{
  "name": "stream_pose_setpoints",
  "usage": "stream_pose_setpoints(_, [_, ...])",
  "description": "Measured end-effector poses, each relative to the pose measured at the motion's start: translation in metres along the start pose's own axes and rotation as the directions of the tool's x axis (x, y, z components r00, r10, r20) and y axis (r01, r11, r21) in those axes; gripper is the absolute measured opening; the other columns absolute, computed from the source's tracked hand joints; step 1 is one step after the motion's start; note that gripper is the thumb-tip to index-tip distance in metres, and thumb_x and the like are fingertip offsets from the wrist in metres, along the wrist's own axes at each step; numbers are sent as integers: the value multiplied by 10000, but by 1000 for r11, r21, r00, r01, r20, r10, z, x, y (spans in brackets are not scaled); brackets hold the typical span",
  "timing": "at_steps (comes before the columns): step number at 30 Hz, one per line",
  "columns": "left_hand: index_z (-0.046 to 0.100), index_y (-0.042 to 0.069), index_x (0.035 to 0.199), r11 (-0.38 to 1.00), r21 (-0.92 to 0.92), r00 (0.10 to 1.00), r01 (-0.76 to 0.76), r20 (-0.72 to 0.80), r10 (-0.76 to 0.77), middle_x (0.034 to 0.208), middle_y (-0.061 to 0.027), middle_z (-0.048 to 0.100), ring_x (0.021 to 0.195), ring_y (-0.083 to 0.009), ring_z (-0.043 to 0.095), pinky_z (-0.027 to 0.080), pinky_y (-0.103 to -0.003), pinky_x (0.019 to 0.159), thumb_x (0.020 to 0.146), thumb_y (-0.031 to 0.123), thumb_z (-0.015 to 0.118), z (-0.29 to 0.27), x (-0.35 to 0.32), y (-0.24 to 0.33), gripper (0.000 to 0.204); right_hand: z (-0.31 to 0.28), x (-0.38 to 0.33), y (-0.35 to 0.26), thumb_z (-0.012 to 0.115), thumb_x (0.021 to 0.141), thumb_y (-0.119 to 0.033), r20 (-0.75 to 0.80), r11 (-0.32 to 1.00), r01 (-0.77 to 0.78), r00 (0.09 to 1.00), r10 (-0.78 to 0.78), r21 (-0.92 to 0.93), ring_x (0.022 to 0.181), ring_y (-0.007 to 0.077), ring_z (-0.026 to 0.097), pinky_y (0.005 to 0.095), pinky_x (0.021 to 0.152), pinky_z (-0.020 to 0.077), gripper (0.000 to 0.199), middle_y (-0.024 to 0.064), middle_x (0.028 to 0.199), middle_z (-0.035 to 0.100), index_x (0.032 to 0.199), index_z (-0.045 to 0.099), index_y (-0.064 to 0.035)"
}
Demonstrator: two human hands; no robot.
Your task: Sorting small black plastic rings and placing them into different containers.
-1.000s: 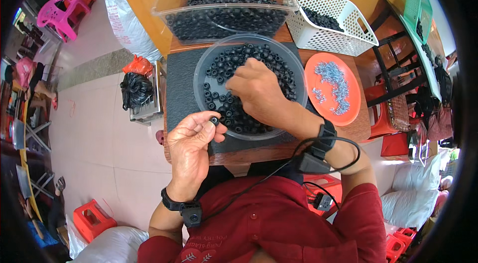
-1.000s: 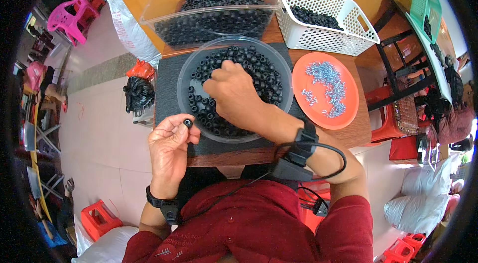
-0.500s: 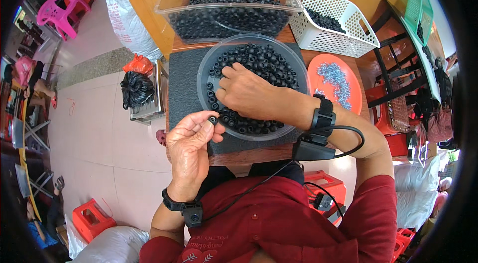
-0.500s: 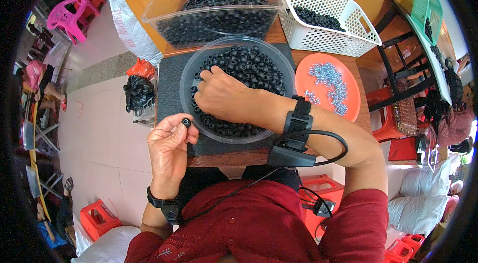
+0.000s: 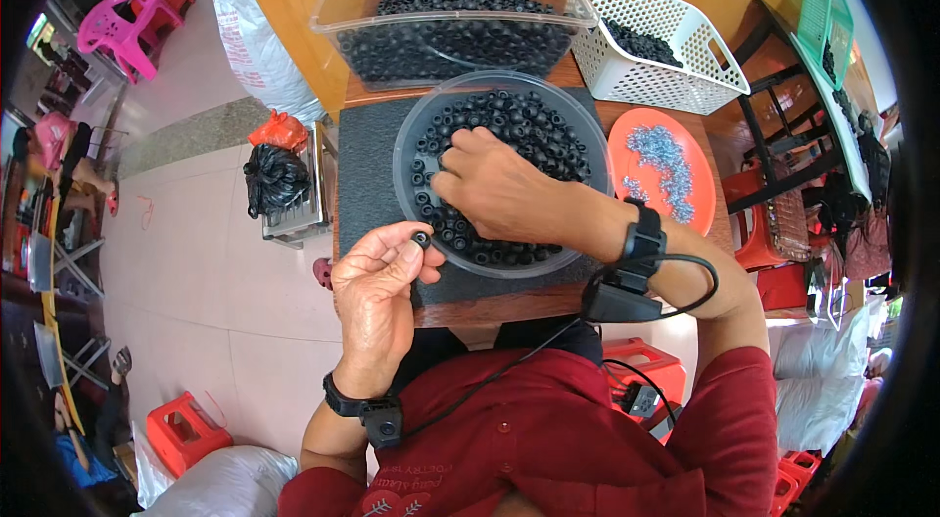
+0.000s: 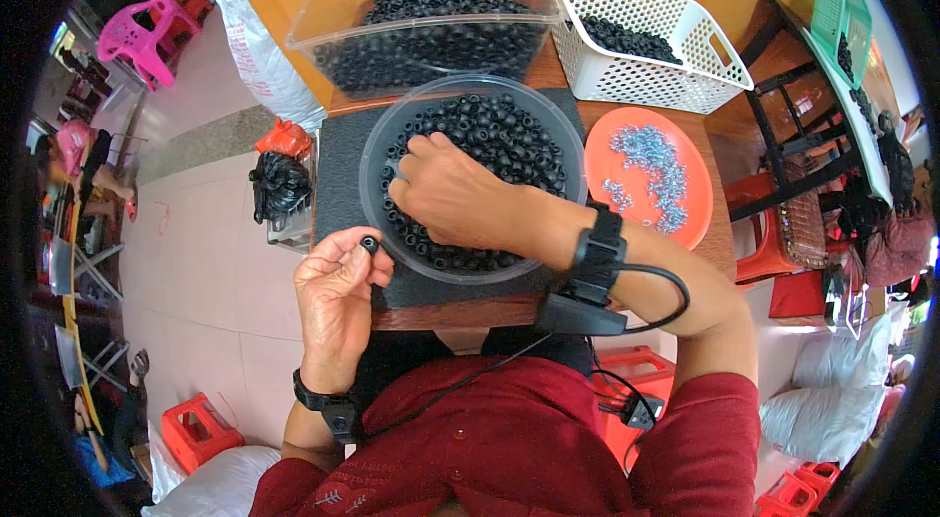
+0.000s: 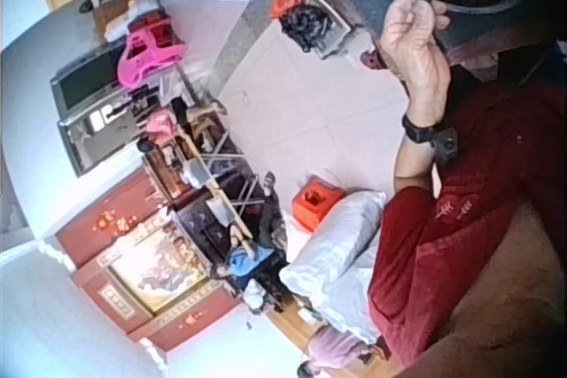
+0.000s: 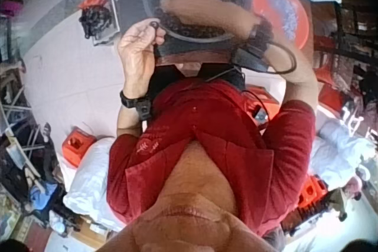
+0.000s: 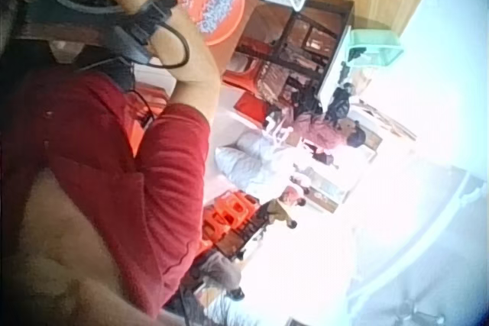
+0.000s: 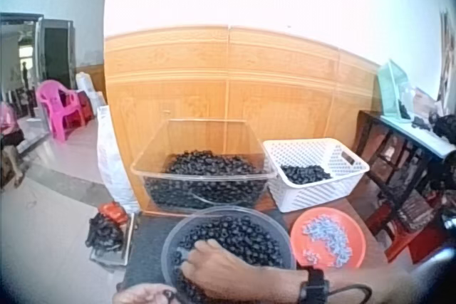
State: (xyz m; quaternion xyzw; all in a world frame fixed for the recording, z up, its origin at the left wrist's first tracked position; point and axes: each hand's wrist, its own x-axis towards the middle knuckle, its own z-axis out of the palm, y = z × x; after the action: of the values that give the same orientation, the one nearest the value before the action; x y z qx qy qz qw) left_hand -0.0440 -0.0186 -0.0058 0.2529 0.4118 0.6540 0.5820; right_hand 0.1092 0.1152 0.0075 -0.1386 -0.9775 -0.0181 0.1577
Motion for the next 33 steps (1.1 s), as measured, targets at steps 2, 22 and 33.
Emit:
stream_pose_setpoints(2, [633, -63, 1021, 1000, 1, 1000, -2, -4, 2, 852, -114, 664, 732, -165, 635, 505, -245, 647, 869, 50, 636, 1, 0, 0, 189, -5, -7, -2, 682, 658, -112, -56, 999, -26, 998, 28, 34, 816, 269, 550, 366, 699, 434, 168, 102, 804, 620, 800, 649, -28])
stream_pose_setpoints(22, [614, -73, 1042, 1000, -22, 990, 8, 141, -4, 880, -137, 676, 769, -174, 662, 535, -257, 661, 860, -2, 624, 40, -3, -3, 196, -25, -36, -85, 706, 762, -20, -70, 124, -87, 466, 882, 988, 721, 105, 559, 245, 655, 455, 142, 46, 839, 621, 901, 677, -20])
stream_pose_setpoints(33, [617, -69, 1044, 999, 32, 989, -26, 143, 21, 888, -124, 672, 729, -155, 649, 543, -250, 656, 854, -22, 625, 42, -6, -10, 195, -20, -47, -88, 693, 749, -9, -219, 318, -147, 464, 858, 937, 770, 167, 570, 269, 660, 467, 144, 57, 852, 623, 888, 663, -30])
